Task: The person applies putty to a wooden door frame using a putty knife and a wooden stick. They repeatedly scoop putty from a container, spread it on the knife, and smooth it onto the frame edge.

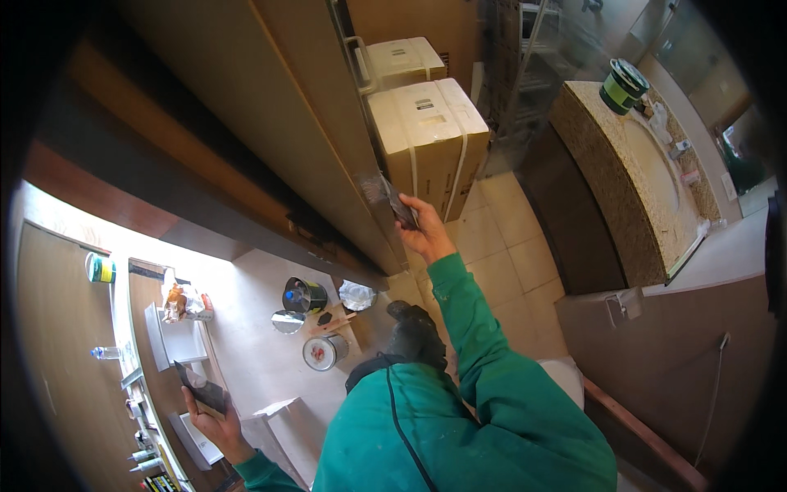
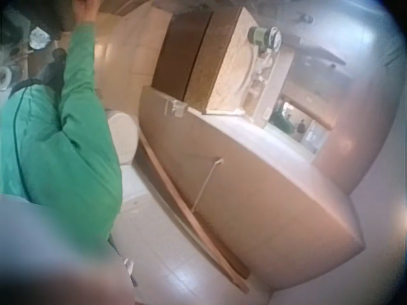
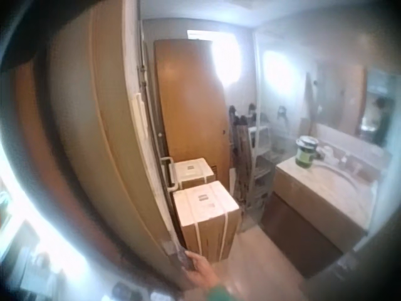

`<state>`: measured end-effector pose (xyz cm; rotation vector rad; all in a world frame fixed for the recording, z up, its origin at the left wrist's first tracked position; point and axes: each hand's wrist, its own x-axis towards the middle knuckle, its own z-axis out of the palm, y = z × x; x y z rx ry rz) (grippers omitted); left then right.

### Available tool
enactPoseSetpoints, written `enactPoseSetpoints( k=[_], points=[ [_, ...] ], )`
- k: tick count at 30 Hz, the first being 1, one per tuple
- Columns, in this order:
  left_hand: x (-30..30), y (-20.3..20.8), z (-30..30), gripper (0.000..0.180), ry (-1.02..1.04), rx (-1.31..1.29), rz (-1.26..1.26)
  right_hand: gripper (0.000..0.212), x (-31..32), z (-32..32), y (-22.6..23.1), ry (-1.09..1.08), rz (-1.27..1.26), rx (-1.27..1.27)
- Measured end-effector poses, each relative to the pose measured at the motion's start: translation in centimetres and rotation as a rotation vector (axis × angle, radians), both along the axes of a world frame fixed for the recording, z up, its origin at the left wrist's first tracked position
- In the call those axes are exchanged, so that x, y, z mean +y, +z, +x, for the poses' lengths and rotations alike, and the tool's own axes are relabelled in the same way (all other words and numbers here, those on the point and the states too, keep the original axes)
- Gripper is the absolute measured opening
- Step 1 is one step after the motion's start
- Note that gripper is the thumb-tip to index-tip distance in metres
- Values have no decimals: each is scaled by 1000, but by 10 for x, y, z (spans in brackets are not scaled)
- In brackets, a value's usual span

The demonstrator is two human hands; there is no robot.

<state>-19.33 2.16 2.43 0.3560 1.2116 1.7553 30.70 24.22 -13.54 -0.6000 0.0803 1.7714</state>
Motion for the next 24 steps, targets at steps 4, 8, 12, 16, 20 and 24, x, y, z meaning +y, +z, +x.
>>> enactPoseSetpoints(
  k=[4, 8, 12, 16, 20, 24],
  points=[
    [9, 2, 6, 18, 80, -19, -30, 19, 3, 8, 2, -8, 250, -9],
    [16, 7, 17, 17, 78, -53, -14, 22, -2, -2, 5, -19, 65, -41],
    [23, 6, 23, 21, 11, -76, 10, 18, -17, -3, 60, -345, 128, -587],
    [23, -3, 18, 27, -72, -161, 167, 20, -105, 19, 161, -218, 385, -415],
    [16, -6, 21, 31, 117, -208, 214, 18, -113, -67, 180, 226, 796, -686],
    [12, -8, 26, 35, 252, -124, 184, 10, -105, -155, 152, 275, 608, -745]
  ],
)
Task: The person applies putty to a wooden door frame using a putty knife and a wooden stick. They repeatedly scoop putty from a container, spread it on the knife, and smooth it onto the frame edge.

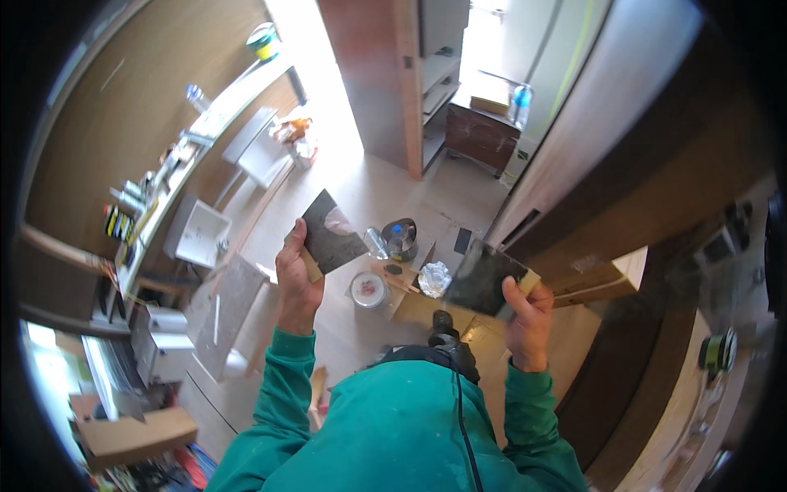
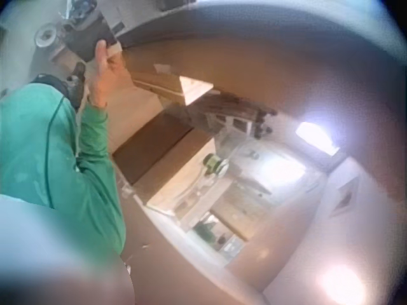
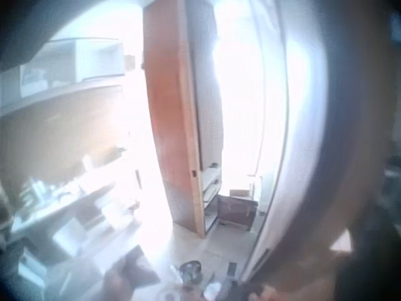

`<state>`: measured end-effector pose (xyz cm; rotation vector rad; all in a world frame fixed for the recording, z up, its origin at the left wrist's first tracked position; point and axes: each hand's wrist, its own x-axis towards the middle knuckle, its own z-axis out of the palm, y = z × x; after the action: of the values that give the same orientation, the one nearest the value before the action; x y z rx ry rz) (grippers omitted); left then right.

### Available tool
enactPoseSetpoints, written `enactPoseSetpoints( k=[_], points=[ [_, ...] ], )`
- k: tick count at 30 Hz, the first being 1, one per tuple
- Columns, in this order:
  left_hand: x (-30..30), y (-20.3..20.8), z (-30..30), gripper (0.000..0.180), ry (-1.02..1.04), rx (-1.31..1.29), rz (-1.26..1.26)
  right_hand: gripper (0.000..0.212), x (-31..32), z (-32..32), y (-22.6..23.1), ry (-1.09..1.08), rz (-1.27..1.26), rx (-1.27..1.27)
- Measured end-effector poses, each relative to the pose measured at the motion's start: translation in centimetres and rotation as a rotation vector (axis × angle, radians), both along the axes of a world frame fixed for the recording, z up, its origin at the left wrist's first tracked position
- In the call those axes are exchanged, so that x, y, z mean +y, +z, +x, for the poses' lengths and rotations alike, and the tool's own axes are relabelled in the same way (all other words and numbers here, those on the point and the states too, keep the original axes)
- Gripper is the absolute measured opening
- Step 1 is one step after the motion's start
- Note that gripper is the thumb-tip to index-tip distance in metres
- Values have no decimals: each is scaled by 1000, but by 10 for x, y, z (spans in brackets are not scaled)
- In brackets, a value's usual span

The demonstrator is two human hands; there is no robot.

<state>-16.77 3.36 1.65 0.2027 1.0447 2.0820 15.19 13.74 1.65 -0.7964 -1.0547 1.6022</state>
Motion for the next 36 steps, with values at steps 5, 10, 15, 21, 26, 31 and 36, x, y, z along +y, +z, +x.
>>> enactPoseSetpoints(
  k=[5, 10, 15, 21, 26, 31, 36],
  points=[
    [-49, -20, -22, 34, 230, -69, 9, 12, 31, -57, -28, 228, -214, 101],
    [-129, -68, -44, 37, 530, -70, -41, 13, 38, -111, -94, 556, -149, -263],
    [-182, -131, -30, 34, 773, -217, -152, 25, 42, -176, -233, 780, 73, -796],
    [-206, -212, 9, 30, 929, -288, -348, 28, 23, -233, -410, 1035, 511, -1227],
    [-212, -254, 44, 46, 987, -293, -472, 26, -3, -256, -510, 1119, 552, -1234],
    [-221, -277, 64, 43, 972, -348, -508, 26, -30, -288, -556, 980, 529, -1268],
    [-231, -289, 71, 38, 1011, -430, -558, 23, -47, -306, -567, 925, 614, -1355]
  ],
)
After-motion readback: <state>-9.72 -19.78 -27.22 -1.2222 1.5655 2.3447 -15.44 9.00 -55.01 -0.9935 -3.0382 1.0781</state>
